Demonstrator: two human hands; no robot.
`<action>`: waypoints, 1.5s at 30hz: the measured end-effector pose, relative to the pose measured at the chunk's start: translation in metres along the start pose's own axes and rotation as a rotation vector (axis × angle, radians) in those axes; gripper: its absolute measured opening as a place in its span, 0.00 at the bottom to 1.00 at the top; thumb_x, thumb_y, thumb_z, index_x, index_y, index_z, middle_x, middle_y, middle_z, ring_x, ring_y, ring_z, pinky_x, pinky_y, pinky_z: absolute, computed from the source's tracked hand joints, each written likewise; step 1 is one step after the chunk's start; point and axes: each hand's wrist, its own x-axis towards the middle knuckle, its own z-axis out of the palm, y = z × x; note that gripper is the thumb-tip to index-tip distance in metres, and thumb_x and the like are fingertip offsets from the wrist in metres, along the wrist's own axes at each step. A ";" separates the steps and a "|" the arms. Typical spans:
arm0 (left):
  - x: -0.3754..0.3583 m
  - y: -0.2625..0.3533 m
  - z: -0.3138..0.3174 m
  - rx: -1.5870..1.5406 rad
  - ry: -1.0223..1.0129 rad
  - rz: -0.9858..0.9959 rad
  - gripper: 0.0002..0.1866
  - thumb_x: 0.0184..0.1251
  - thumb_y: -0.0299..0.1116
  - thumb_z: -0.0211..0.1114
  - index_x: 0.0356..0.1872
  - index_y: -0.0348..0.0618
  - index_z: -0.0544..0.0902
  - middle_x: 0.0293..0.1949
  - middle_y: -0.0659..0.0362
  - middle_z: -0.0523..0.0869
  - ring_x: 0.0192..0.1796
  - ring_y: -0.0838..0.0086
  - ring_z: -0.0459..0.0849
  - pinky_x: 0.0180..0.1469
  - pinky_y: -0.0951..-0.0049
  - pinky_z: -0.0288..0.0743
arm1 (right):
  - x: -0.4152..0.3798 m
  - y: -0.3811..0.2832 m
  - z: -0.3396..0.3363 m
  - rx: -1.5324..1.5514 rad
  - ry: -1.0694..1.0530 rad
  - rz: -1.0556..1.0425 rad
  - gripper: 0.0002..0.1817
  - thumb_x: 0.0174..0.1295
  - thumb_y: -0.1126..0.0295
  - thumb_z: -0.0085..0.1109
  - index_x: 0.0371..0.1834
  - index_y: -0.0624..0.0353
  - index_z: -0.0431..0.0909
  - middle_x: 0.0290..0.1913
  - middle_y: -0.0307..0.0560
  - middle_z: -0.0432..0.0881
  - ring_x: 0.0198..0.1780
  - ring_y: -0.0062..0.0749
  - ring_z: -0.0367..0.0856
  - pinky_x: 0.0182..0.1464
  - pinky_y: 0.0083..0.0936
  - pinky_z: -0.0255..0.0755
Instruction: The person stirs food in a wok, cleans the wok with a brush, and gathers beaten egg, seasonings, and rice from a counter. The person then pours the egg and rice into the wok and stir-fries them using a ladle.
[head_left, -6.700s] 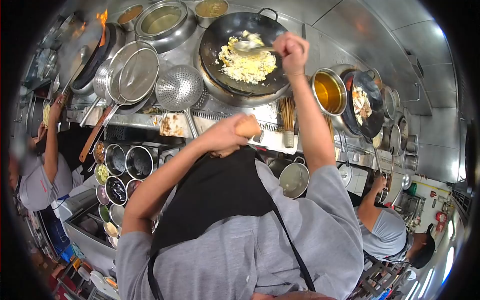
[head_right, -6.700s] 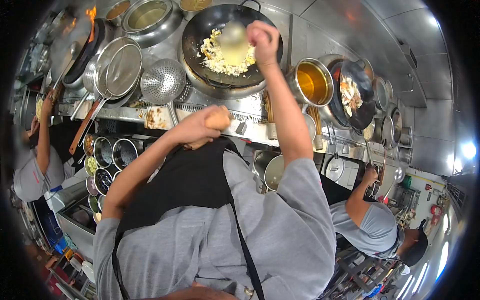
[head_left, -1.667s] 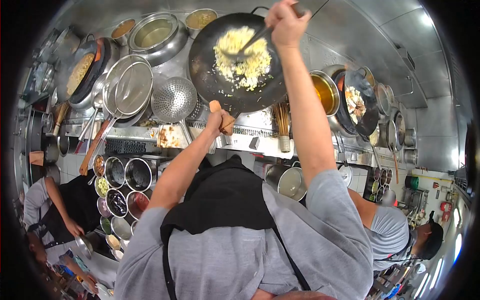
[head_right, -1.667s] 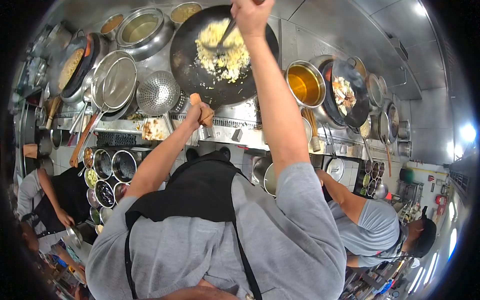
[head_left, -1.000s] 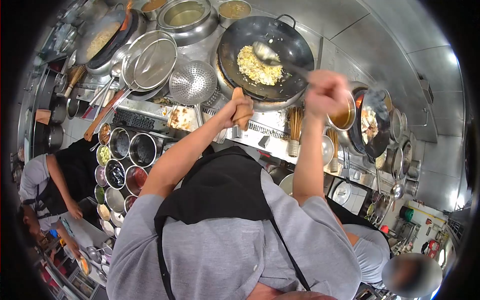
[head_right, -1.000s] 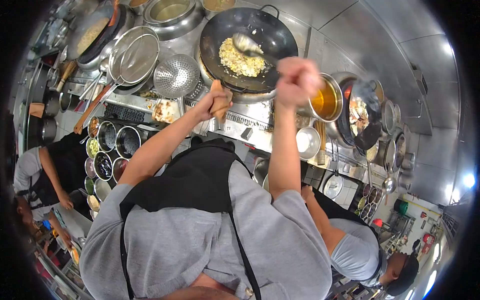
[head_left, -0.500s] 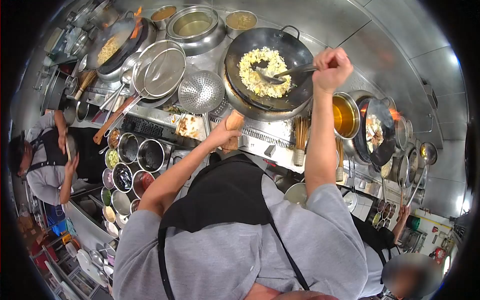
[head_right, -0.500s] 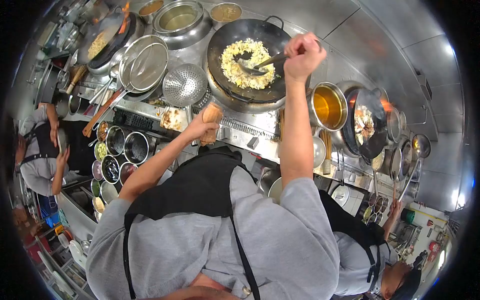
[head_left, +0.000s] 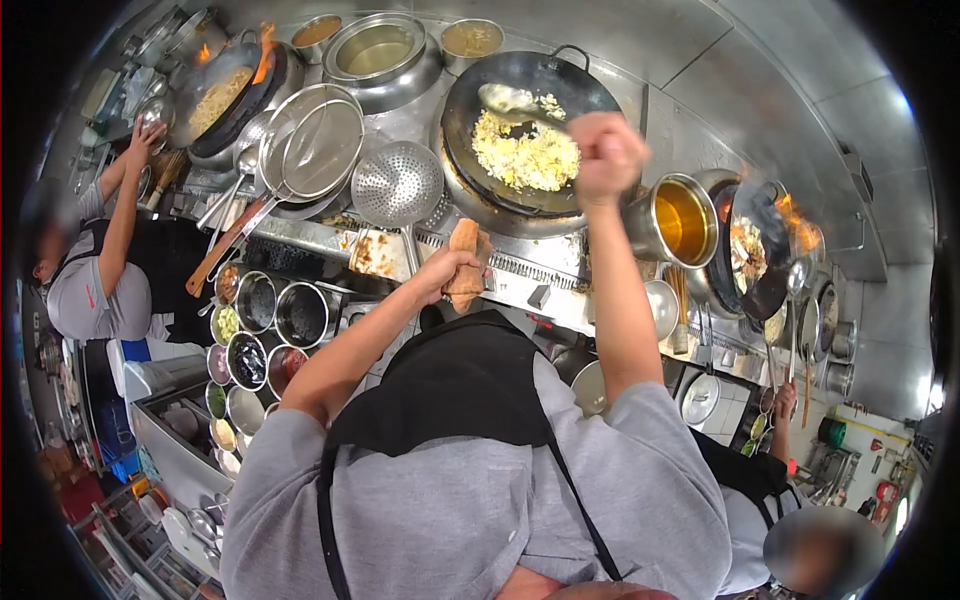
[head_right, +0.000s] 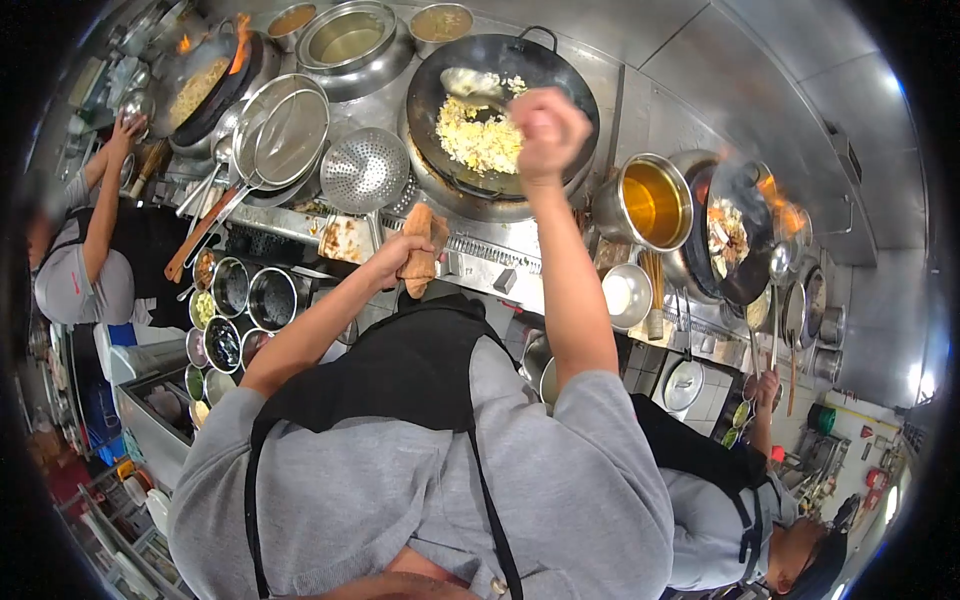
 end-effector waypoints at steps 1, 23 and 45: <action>0.002 -0.001 -0.002 0.005 0.003 -0.001 0.21 0.64 0.26 0.58 0.59 0.34 0.72 0.41 0.50 0.87 0.40 0.66 0.88 0.41 0.65 0.84 | -0.009 0.019 -0.009 -0.011 -0.132 0.081 0.17 0.59 0.63 0.53 0.19 0.65 0.72 0.20 0.42 0.74 0.22 0.24 0.70 0.25 0.23 0.61; 0.187 0.016 0.046 -0.379 0.303 -0.043 0.09 0.69 0.34 0.54 0.44 0.41 0.74 0.40 0.51 0.84 0.39 0.59 0.86 0.41 0.52 0.83 | 0.045 -0.048 -0.001 0.092 0.052 0.272 0.17 0.63 0.68 0.46 0.15 0.59 0.65 0.12 0.38 0.63 0.14 0.22 0.57 0.20 0.25 0.53; 0.060 -0.029 0.038 -0.561 -0.106 -0.205 0.07 0.67 0.33 0.52 0.37 0.40 0.74 0.32 0.52 0.82 0.31 0.63 0.83 0.32 0.58 0.79 | 0.087 -0.049 -0.028 0.210 0.035 0.530 0.21 0.67 0.61 0.45 0.16 0.57 0.61 0.11 0.39 0.58 0.12 0.24 0.53 0.17 0.28 0.54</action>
